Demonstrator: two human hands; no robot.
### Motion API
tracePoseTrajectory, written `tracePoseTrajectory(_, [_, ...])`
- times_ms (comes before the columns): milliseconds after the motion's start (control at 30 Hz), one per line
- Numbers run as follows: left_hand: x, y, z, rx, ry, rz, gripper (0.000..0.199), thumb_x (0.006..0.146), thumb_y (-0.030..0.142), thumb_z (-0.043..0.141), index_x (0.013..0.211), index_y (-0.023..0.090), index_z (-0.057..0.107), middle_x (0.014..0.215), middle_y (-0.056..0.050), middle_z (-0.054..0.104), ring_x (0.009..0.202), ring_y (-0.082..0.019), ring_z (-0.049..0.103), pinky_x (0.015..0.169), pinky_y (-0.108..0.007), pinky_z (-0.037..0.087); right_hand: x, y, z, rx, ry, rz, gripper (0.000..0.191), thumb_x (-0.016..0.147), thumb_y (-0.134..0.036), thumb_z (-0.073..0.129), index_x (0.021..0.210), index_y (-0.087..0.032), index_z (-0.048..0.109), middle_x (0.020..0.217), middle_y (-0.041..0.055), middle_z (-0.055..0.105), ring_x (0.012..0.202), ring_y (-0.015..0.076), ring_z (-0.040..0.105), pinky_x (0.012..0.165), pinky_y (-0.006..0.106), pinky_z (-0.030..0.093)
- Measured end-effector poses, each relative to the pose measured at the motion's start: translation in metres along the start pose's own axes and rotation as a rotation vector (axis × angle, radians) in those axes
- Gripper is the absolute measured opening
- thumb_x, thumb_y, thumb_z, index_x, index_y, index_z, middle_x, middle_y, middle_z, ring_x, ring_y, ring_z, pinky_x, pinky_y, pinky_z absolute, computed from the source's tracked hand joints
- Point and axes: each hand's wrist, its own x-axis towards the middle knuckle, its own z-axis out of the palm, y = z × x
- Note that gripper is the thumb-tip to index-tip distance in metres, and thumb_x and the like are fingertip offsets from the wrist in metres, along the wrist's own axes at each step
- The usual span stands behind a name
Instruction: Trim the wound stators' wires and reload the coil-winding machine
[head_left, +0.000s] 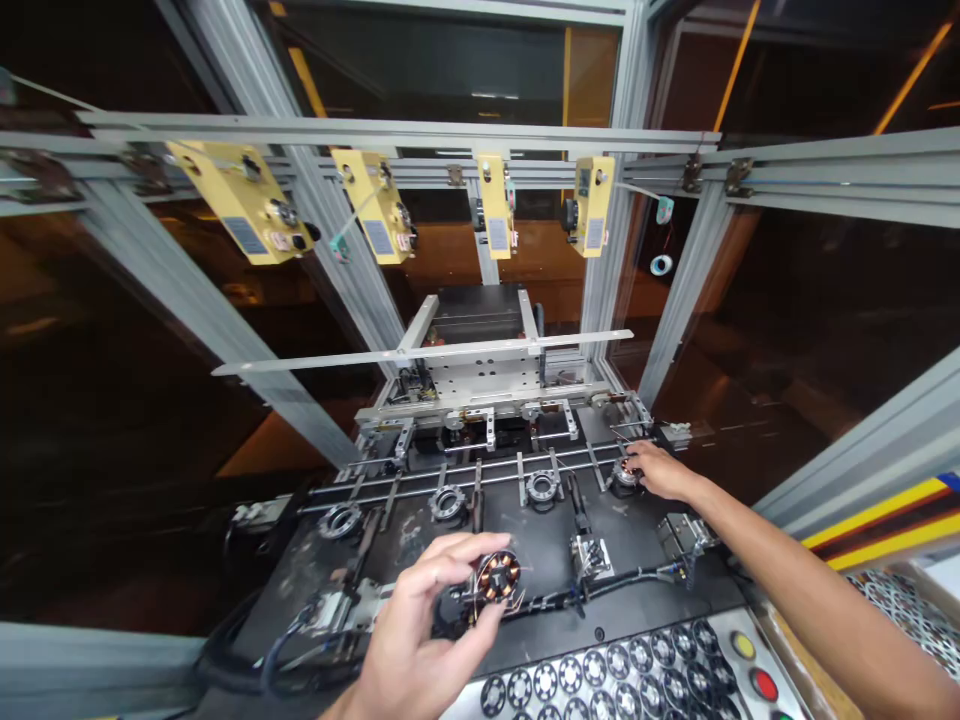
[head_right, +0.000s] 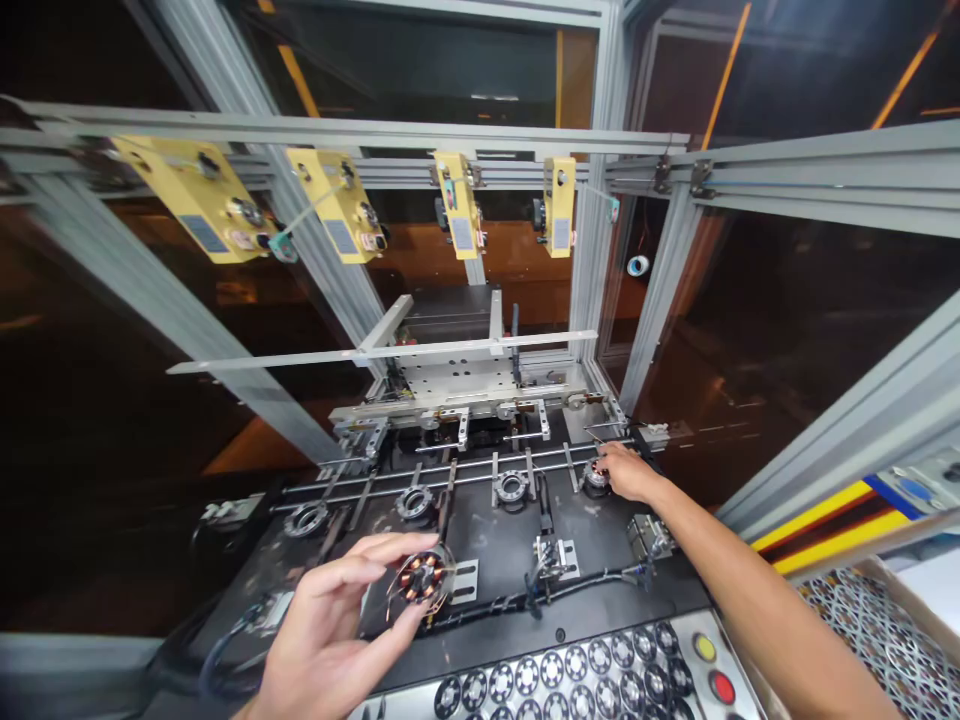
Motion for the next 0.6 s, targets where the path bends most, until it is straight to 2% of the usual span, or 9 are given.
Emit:
tracePoseTrajectory(233, [-0.009,0.01,-0.009,-0.049,0.045,-0.071,0.035,0.081,0.007,0.065,0.105,0.026,0.049,0.106,-0.007,0.077,0.101,-0.02,0.073,0.084,-0.033,0.062,0.004,0.001,0.001,0.152,0.059,0.039,0.03,0.097,-0.034,0.061,0.122,-0.018,0.062,0.131,0.0099,0.06,0.115,0.0246,0.061,0.098,0.048,0.052])
tracePoseTrajectory(400, [-0.02,0.013,-0.019,-0.023,0.062,-0.094,0.032,0.083,0.009,0.066,0.105,0.025,0.049,0.107,-0.008,0.077,0.103,-0.021,0.073,0.085,-0.032,0.063,-0.004,-0.009,-0.014,0.363,0.152,0.063,0.03,0.096,-0.034,0.063,0.12,-0.016,0.062,0.127,0.0094,0.062,0.114,0.0249,0.061,0.097,0.049,0.052])
tracePoseTrajectory(500, [-0.025,0.018,-0.025,-0.035,0.083,-0.085,0.035,0.081,0.006,0.066,0.106,0.025,0.05,0.107,-0.007,0.077,0.104,-0.018,0.073,0.089,-0.028,0.061,-0.017,-0.028,-0.029,0.528,0.235,0.055,0.029,0.095,-0.037,0.063,0.114,-0.015,0.065,0.128,0.0102,0.063,0.118,0.0258,0.061,0.101,0.05,0.05])
tracePoseTrajectory(600, [-0.031,0.024,-0.033,-0.043,0.094,-0.077,0.039,0.079,0.004,0.067,0.107,0.025,0.05,0.107,-0.005,0.077,0.105,-0.016,0.072,0.091,-0.025,0.059,-0.036,-0.066,-0.038,0.688,0.297,0.014,0.034,0.093,-0.045,0.061,0.105,-0.014,0.068,0.133,0.0141,0.063,0.124,0.0281,0.059,0.106,0.049,0.047])
